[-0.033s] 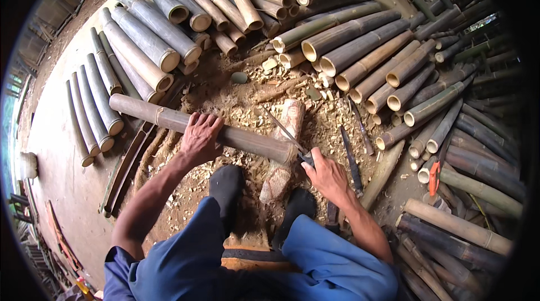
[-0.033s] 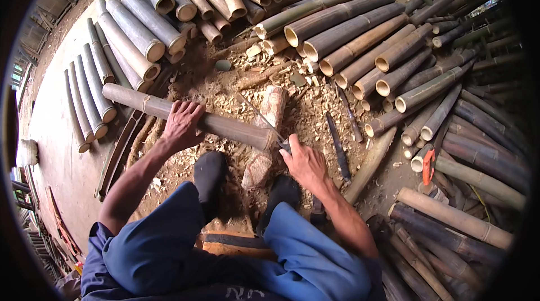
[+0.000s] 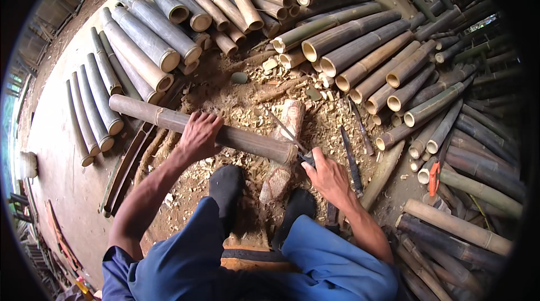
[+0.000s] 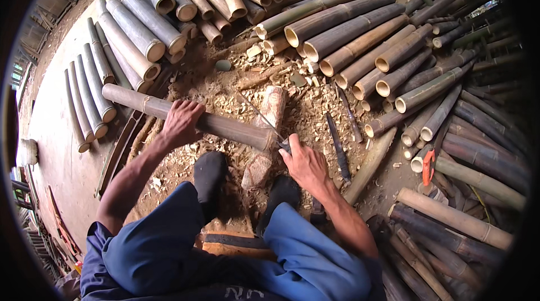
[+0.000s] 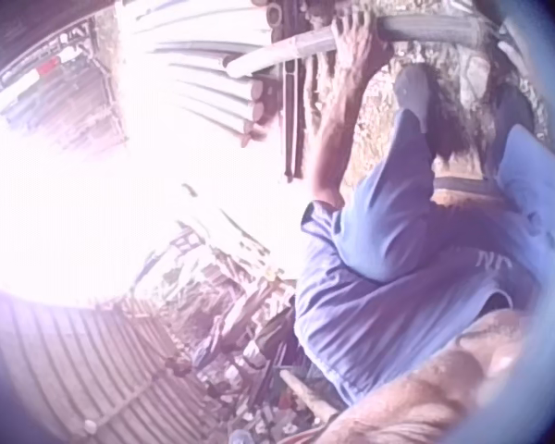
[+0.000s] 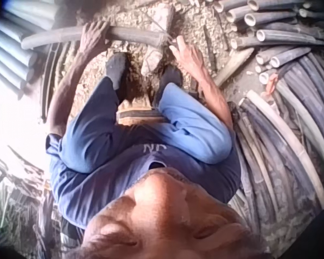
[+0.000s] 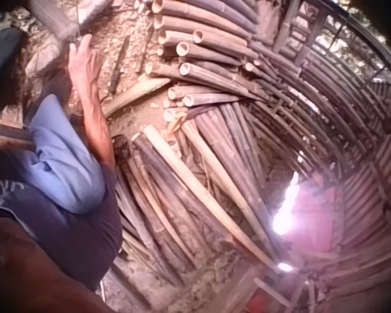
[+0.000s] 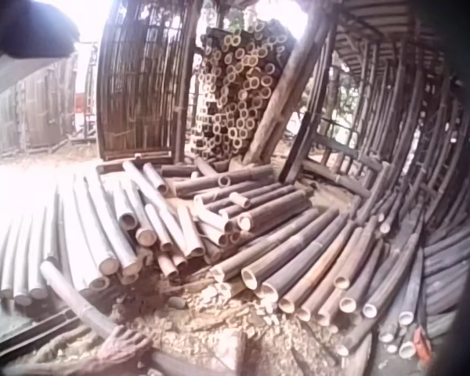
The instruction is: The person carves and scrapes a length of bamboo with a knife while sitting in a workspace filled with bamboo poles.
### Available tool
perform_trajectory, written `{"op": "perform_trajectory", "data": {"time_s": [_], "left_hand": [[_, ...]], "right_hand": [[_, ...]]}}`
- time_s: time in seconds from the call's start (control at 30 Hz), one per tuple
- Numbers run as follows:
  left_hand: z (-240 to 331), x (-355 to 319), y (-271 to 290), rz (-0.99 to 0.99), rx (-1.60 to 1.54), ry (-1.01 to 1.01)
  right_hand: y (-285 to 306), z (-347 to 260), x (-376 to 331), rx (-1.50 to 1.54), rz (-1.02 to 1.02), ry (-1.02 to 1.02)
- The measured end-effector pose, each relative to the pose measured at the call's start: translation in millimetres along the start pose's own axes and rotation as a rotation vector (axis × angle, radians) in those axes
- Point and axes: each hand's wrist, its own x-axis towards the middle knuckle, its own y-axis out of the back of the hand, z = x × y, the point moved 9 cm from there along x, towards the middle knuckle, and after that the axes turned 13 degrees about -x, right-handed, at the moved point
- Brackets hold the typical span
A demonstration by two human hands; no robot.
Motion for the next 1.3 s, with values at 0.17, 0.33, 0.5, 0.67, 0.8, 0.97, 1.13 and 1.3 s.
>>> {"op": "perform_trajectory", "data": {"time_s": [0.17,0.33,0.5,0.67,0.8,0.97,1.13,1.3], "left_hand": [[-15.1,17.3,-15.7,-0.266,0.055,0.09],[-9.6,34.1,-24.2,-0.264,-0.014,0.071],[-18.4,20.4,-15.2,-0.252,0.012,0.093],[-10.8,28.2,-24.1,-0.267,0.0,0.089],[-11.6,26.3,-24.7,-0.287,0.021,0.097],[-17.2,20.2,-26.2,-0.296,-0.001,0.131],[-6.9,35.0,-30.8,-0.299,-0.013,0.106],[-6.2,17.9,-15.0,-0.088,-0.026,0.046]], "right_hand": [[68.3,-52.1,-11.7,0.213,0.384,0.165],[-34.6,16.4,-7.8,-0.096,-0.042,-0.054],[28.7,-33.4,-4.4,0.057,0.143,0.016],[6.0,-14.8,-15.5,0.13,0.265,0.103],[-13.3,-3.6,-7.6,-0.178,0.023,-0.004],[61.8,-45.3,-8.8,0.14,0.296,0.122],[-52.9,39.1,-4.5,-0.087,-0.308,-0.17],[32.9,-24.3,-3.2,0.025,0.069,0.022]]}}
